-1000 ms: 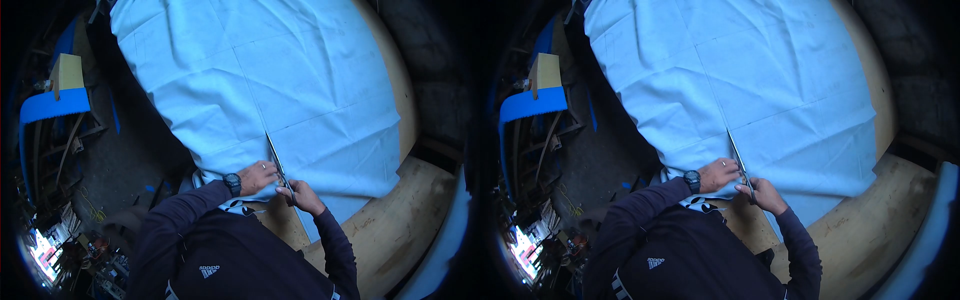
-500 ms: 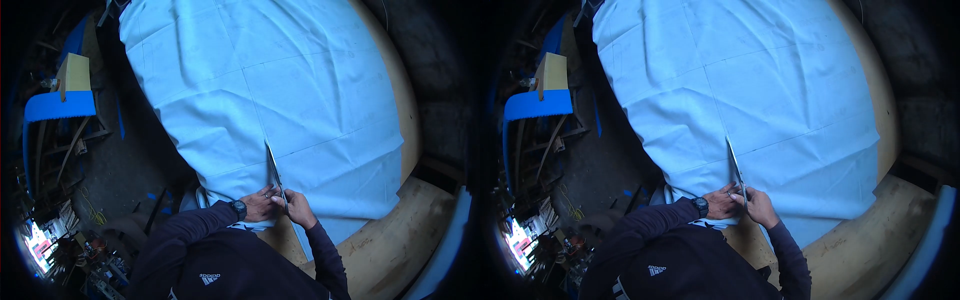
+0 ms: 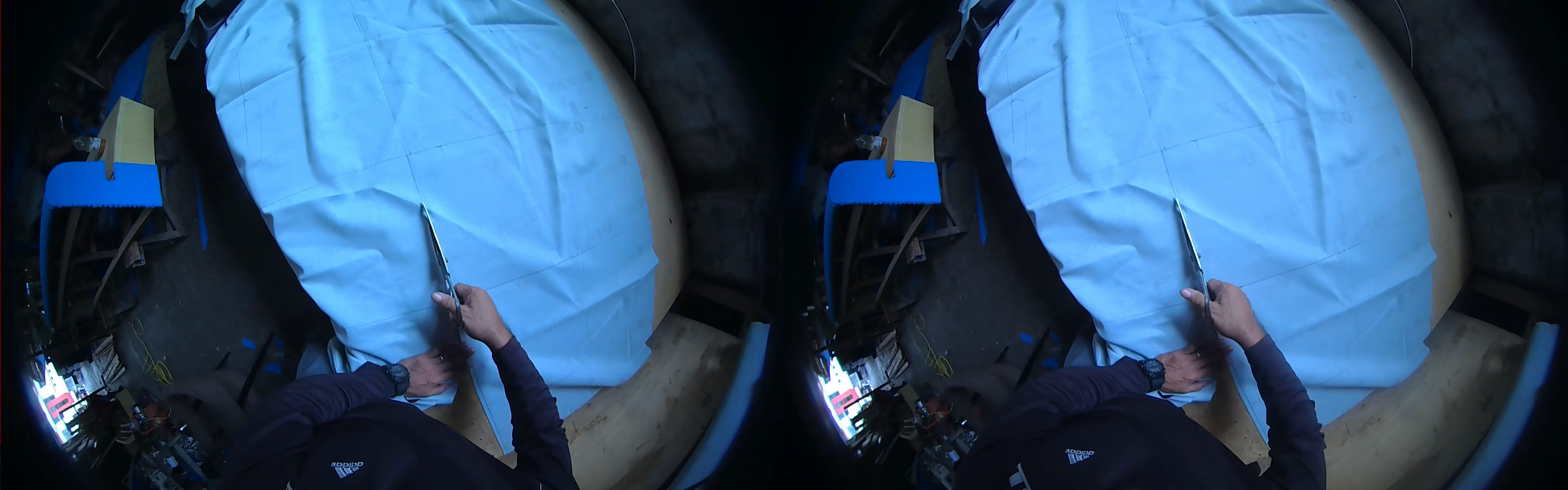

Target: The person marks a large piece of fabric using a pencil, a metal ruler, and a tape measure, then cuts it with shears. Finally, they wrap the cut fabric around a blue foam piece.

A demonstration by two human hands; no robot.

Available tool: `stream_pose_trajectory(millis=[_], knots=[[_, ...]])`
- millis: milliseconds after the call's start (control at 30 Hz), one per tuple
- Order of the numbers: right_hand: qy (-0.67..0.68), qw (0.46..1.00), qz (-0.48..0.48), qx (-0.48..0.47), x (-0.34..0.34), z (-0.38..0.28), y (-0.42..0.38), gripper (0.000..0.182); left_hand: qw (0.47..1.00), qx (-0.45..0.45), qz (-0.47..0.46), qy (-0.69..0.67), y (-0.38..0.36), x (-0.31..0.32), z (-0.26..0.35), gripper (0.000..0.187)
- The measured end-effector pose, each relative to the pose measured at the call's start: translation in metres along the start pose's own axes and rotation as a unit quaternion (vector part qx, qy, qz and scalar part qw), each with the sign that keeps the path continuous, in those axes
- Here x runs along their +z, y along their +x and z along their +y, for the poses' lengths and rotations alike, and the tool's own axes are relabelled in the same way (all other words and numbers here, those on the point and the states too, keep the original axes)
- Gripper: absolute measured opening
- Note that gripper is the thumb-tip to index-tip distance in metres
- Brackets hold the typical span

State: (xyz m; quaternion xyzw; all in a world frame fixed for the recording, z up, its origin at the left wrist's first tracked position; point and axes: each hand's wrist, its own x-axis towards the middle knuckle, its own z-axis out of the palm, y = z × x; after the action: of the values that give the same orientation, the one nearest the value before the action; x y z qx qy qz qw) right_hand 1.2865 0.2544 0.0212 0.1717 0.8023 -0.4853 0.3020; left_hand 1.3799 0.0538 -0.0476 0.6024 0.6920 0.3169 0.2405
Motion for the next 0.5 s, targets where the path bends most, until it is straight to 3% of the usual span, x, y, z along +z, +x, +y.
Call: stream_pose_trajectory(millis=[400, 500], knots=[[0.059, 0.998, 0.000, -0.022, -0.019, -0.073, 0.082, 0.071, 0.999, 0.009, 0.000, -0.050, 0.001, 0.004, -0.003, 0.080], [0.062, 0.998, 0.000, -0.027, -0.025, -0.088, 0.105, 0.072, 1.000, 0.004, -0.022, -0.003, 0.003, 0.009, -0.002, 0.081]])
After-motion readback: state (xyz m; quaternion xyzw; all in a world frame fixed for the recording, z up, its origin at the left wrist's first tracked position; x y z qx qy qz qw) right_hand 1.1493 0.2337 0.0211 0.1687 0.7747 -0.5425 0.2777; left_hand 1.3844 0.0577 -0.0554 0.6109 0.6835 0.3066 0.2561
